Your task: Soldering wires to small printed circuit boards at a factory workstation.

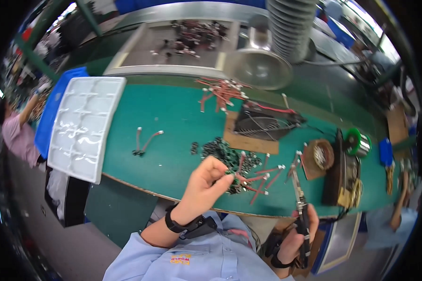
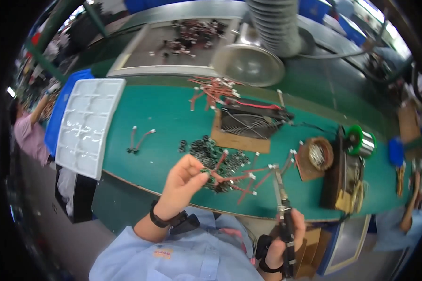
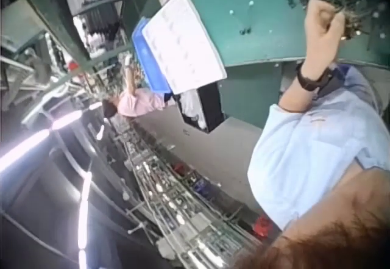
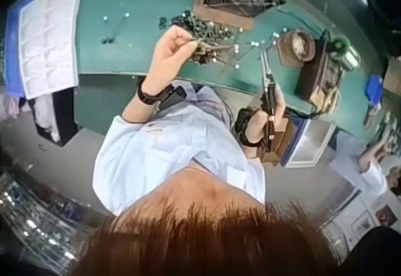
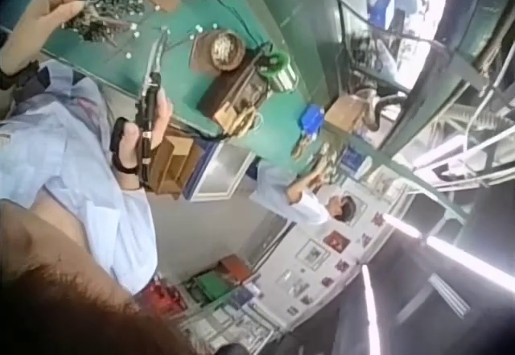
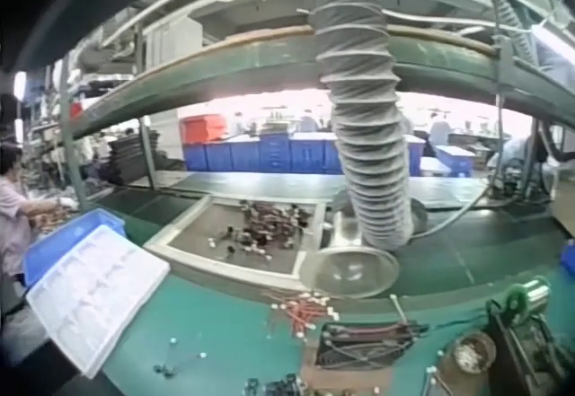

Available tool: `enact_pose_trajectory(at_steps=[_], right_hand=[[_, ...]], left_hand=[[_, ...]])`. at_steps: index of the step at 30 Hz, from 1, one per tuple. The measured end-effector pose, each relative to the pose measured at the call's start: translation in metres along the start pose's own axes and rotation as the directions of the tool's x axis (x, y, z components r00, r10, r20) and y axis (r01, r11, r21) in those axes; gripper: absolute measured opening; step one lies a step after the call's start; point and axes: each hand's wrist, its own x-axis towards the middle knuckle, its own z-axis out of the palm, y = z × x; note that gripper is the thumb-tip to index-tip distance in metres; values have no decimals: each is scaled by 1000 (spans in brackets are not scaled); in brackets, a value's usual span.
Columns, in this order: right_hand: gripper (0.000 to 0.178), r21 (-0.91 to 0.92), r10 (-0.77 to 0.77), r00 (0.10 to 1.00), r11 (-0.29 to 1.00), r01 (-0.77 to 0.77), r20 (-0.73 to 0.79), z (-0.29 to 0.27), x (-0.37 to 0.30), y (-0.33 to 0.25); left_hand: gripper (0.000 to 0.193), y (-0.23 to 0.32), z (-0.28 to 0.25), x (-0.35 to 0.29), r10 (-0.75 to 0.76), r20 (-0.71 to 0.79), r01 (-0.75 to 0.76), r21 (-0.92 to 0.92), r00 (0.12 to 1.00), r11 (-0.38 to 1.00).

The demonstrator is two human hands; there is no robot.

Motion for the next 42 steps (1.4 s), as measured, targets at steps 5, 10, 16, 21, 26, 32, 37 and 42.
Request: enact_pose_trajectory(at_steps=[5, 10, 16, 21, 26, 32, 37, 42], right_hand=[[59, -162, -255, 834, 913, 374, 489, -32, -1, 7], [51, -136, -291, 733, 876, 462, 615, -20, 0, -1], [48, -125, -283, 703, 874, 469, 653, -11, 4, -2], [47, -132, -254, 738, 898, 421, 625, -6, 4, -5], [47, -139, -248, 736, 896, 421, 630, -6, 4, -4], [46, -140, -249, 743, 898, 418, 621, -9, 2, -2], [47, -151, -250, 747, 893, 424, 616, -10, 1, -1], [48, -176, -255, 740, 876, 450, 622, -12, 0, -2]], left_hand=[[9, 0, 8, 7, -36, -11, 37, 63, 999, 997], [10, -1, 8, 6, -7, -3, 7, 58, 1000, 998], [11, 0, 6, 3, 25, -15, -22, 150, 1000, 988], [11, 1, 7, 4, 77, -31, -69, 218, 997, 973], [12, -4, 7, 4, 92, -34, -82, 235, 995, 969], [12, -3, 8, 4, 81, -38, -70, 246, 996, 967], [12, -4, 9, 4, 84, -30, -73, 266, 996, 961], [13, -6, 9, 3, 90, -27, -78, 292, 996, 953]])
